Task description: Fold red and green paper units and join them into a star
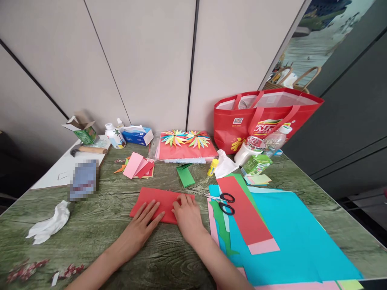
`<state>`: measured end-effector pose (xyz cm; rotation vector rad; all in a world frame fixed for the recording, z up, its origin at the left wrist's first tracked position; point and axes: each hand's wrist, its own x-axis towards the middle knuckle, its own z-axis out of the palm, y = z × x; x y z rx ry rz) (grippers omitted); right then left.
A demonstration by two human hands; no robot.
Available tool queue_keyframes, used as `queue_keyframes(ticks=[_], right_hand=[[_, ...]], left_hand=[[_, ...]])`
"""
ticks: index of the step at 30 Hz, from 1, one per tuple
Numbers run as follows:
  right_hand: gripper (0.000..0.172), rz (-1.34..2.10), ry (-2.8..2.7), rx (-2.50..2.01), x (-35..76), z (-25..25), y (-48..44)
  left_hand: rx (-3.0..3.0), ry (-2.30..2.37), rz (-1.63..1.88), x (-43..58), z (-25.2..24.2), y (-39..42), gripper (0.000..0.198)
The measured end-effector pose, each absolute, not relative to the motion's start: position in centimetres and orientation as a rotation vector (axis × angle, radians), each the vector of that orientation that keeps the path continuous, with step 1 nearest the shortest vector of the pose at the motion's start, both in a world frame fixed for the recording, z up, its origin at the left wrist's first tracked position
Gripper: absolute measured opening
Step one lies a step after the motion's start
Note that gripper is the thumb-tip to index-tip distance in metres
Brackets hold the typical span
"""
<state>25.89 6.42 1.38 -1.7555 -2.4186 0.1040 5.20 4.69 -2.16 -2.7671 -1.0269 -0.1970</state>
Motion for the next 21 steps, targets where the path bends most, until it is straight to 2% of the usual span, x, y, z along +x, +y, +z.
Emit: queue_keyframes(ticks=[7, 12, 21], right_hand=[[0.03, -0.283, -2.28, -1.515, 24.9, -2.5, 2.3], [0.041, -0.296, -2.248, -1.52, 24.2, -3.9, 0.5], [0.04, -0.246, -2.342, -1.406, 26.2, -4.3, 0.8]], left_hand=[[-2.758, -1.104, -0.17, 5.2, -2.5, 4.7, 0.061], [-2.685, -1.155, -0.126, 6.0, -2.2, 3.8, 0.062], [-2.602, -1.288, -0.149, 7.3, -2.8, 1.8, 0.066]])
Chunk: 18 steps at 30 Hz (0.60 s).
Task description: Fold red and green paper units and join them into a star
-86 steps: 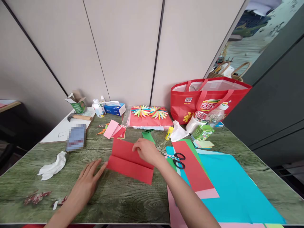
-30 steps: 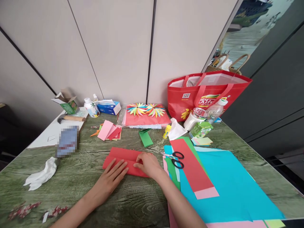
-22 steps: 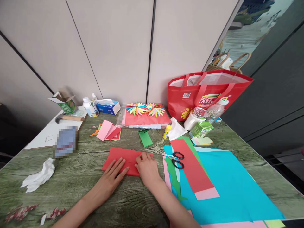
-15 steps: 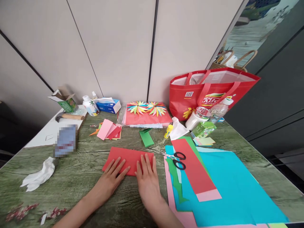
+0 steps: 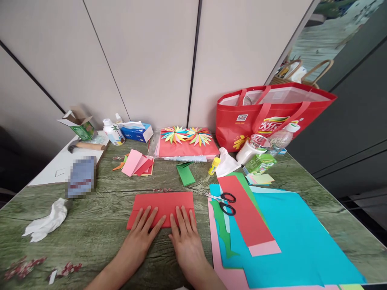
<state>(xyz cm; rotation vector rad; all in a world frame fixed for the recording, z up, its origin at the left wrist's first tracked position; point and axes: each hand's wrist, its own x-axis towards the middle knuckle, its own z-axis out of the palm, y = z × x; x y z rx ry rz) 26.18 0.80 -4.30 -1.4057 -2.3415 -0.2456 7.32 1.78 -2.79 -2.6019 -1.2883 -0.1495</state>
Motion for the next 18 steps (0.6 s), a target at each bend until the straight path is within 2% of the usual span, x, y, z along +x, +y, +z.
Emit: queue_keyframes(ticks=[8, 18], right_hand=[[0.043, -0.137, -2.384, -1.426, 26.3, -3.9, 0.8], [0.04, -0.164, -2.396, -1.417, 26.3, -3.2, 1.0]], left_hand=[[-2.629, -1.28, -0.119, 7.0, -2.9, 1.9, 0.068], [-2.635, -1.301, -0.068, 7.1, -2.8, 1.8, 0.067]])
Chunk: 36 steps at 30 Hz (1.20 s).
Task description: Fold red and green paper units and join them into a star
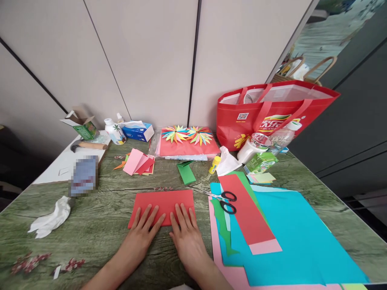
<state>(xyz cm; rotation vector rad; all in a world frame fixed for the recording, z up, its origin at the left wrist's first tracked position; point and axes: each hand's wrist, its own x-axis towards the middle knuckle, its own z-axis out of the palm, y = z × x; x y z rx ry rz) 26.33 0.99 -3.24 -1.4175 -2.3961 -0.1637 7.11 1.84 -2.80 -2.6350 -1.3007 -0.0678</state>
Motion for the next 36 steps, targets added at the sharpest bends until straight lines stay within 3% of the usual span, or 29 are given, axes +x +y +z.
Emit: queue_keyframes(ticks=[36], right_hand=[[0.035, -0.017, -2.488, -1.443, 26.58, -3.59, 1.41]], left_hand=[[-2.761, -1.366, -0.257, 6.62, -2.8, 1.99, 0.068]])
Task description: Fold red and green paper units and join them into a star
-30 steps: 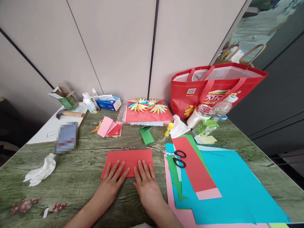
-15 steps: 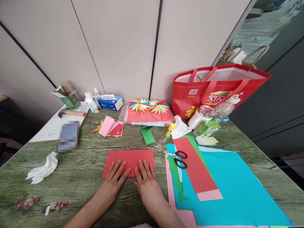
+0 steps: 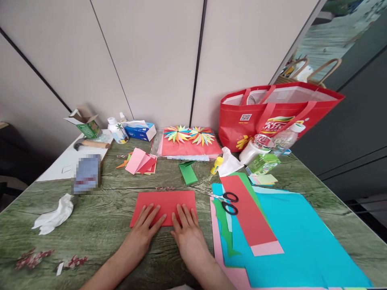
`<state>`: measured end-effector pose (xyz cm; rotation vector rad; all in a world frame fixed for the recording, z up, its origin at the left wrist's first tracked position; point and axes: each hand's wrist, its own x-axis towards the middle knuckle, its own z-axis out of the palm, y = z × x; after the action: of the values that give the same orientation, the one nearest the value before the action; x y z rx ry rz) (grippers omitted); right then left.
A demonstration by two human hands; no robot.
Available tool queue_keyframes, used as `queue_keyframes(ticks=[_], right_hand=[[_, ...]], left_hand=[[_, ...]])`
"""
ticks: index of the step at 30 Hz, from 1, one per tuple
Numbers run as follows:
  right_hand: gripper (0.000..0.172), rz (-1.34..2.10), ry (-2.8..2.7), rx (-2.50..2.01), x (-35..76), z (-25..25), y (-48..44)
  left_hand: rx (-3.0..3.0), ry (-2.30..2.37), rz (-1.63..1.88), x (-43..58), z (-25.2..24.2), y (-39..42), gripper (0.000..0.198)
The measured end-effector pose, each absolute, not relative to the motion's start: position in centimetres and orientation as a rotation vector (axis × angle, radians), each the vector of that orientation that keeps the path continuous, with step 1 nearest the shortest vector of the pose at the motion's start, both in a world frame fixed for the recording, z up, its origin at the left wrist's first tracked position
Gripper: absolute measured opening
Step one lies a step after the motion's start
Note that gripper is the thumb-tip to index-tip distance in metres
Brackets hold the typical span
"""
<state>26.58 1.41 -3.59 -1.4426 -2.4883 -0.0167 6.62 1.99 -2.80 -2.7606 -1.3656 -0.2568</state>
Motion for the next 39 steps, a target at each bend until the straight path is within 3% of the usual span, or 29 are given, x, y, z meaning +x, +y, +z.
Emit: queue_keyframes(ticks=[19, 26, 39], right_hand=[[0.027, -0.182, -2.366, -1.451, 26.3, -3.7, 1.4], [0.025, -0.246, -2.329, -1.403, 26.2, -3.6, 1.4], [0.029, -0.231, -2.371, -1.399, 26.5, -3.5, 1.5]], left_hand=[[-2.766, -1.394, -0.336, 6.7, -2.5, 2.1, 0.074], [-2.757, -1.371, -0.236, 6.6, -1.8, 2.4, 0.059], [-2.743, -1.37, -0.242, 6.6, -1.7, 2.3, 0.05]])
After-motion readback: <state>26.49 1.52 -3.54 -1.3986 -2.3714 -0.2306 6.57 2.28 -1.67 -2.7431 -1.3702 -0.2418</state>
